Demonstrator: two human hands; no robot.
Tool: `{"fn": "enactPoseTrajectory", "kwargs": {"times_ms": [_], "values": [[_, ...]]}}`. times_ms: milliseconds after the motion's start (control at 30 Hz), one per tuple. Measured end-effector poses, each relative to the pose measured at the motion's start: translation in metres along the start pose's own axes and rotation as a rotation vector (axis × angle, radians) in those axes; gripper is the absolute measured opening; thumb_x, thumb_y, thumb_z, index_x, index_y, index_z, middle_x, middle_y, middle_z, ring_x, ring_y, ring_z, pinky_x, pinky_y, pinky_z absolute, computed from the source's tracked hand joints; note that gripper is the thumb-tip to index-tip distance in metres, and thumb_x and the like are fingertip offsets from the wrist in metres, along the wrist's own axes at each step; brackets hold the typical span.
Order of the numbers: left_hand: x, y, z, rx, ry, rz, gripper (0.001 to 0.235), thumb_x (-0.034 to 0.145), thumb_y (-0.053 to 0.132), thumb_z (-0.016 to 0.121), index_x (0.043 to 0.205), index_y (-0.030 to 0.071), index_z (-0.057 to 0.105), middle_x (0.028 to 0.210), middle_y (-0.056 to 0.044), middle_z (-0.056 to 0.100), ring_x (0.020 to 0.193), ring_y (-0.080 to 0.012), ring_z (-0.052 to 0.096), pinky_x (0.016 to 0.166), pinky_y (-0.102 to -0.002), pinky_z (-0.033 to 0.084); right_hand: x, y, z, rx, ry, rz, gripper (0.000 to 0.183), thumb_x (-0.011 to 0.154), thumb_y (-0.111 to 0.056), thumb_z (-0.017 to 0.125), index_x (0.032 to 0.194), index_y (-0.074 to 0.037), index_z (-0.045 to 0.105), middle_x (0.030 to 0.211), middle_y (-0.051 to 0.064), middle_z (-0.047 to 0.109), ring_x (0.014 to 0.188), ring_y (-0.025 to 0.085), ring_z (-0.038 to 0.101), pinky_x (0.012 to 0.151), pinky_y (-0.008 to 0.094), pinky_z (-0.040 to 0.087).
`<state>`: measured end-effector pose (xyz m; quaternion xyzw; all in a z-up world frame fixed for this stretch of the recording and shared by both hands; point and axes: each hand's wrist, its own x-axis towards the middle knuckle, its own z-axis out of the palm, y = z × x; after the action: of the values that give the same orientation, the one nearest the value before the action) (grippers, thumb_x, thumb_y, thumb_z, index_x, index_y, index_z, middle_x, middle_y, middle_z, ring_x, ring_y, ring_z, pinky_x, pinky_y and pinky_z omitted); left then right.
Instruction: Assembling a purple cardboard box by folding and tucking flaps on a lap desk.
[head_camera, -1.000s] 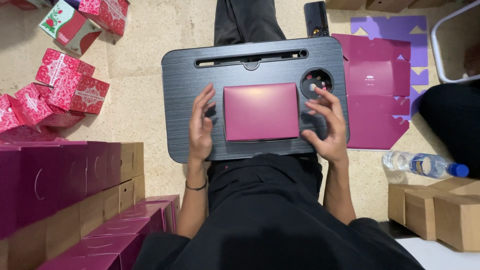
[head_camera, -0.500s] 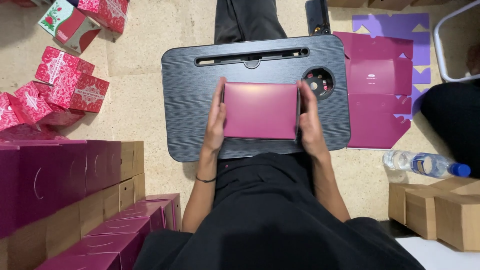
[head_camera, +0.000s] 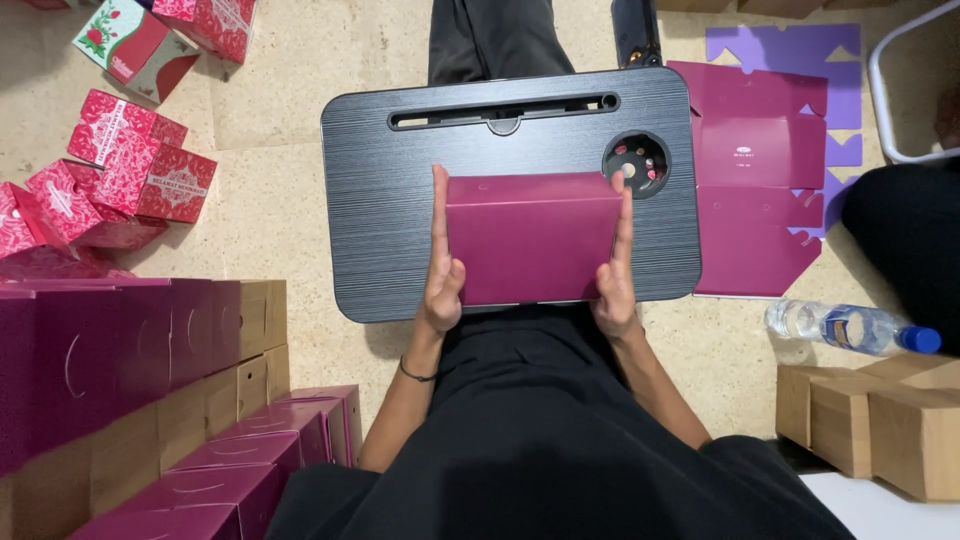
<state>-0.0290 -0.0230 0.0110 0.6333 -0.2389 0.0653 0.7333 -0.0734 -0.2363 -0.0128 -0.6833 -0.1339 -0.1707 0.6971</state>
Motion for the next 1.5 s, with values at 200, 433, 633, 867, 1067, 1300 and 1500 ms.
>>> {"fn": "enactPoseTrajectory", "kwargs": {"times_ms": [200, 433, 633, 867, 1067, 1300, 1500], "values": [[-0.008, 0.0, -0.002, 0.066, -0.015, 0.053, 0.074, 0.103, 0.044, 0.032, 0.165, 0.014, 0.005, 0.173, -0.013, -0.004, 0.16, -0.0279, -0.004, 0.131, -0.051, -0.004, -0.009, -0.006, 0.005, 0.01, 0.015, -0.019, 0.089, 0.099, -0.044, 0.042, 0.165, -0.007, -0.005, 0.174, 0.017, -0.009, 0.161, 0.035, -0.005, 0.131, 0.056, -0.002], [-0.013, 0.02, -0.006, 0.08, 0.014, 0.03, 0.078, 0.098, 0.052, 0.044, 0.165, 0.024, 0.017, 0.174, -0.007, 0.008, 0.159, -0.0246, 0.008, 0.131, -0.051, 0.007, -0.002, -0.027, 0.006, -0.066, -0.008, -0.06, 0.09, 0.098, -0.057, 0.043, 0.164, -0.008, 0.009, 0.173, 0.019, 0.009, 0.16, 0.032, 0.004, 0.13, 0.052, 0.001], [-0.014, 0.032, -0.026, 0.176, -0.057, 0.029, 0.034, 0.078, 0.028, 0.082, 0.105, 0.009, 0.072, 0.135, -0.021, 0.06, 0.133, -0.044, 0.053, 0.117, -0.062, 0.03, -0.001, -0.039, 0.0, -0.067, -0.062, -0.051, 0.049, 0.084, -0.032, 0.073, 0.117, 0.003, 0.065, 0.137, 0.032, 0.052, 0.133, 0.052, 0.054, 0.114, 0.062, 0.04], [-0.017, 0.035, -0.024, 0.13, -0.058, 0.155, 0.017, 0.08, 0.028, 0.087, 0.09, 0.016, 0.08, 0.119, -0.018, 0.07, 0.118, -0.0436, 0.059, 0.105, -0.057, 0.042, -0.002, -0.046, 0.004, -0.054, -0.083, -0.158, 0.022, 0.086, -0.025, 0.079, 0.095, -0.006, 0.075, 0.128, 0.031, 0.06, 0.127, 0.058, 0.057, 0.108, 0.067, 0.041], [-0.022, 0.03, -0.022, 0.107, -0.038, 0.176, 0.012, 0.08, 0.026, 0.086, 0.086, 0.016, 0.081, 0.112, -0.016, 0.074, 0.115, -0.0432, 0.06, 0.102, -0.056, 0.043, -0.004, -0.045, 0.005, -0.036, -0.056, -0.203, 0.016, 0.087, -0.023, 0.079, 0.09, -0.007, 0.077, 0.122, 0.03, 0.063, 0.123, 0.059, 0.058, 0.102, 0.069, 0.043], [-0.019, 0.034, -0.019, 0.097, -0.034, 0.202, 0.01, 0.083, 0.024, 0.085, 0.085, 0.015, 0.08, 0.107, -0.013, 0.075, 0.113, -0.0422, 0.06, 0.101, -0.054, 0.044, -0.007, -0.041, 0.005, -0.014, -0.045, -0.215, 0.013, 0.089, -0.02, 0.079, 0.09, -0.008, 0.077, 0.122, 0.028, 0.064, 0.124, 0.058, 0.057, 0.103, 0.068, 0.042], [-0.018, 0.036, -0.019, 0.097, -0.037, 0.198, 0.01, 0.084, 0.023, 0.084, 0.085, 0.014, 0.08, 0.104, -0.011, 0.075, 0.113, -0.0417, 0.06, 0.101, -0.054, 0.045, -0.007, -0.043, 0.005, -0.019, -0.041, -0.204, 0.012, 0.089, -0.02, 0.079, 0.089, -0.008, 0.077, 0.122, 0.027, 0.064, 0.124, 0.058, 0.057, 0.103, 0.068, 0.042]]}}
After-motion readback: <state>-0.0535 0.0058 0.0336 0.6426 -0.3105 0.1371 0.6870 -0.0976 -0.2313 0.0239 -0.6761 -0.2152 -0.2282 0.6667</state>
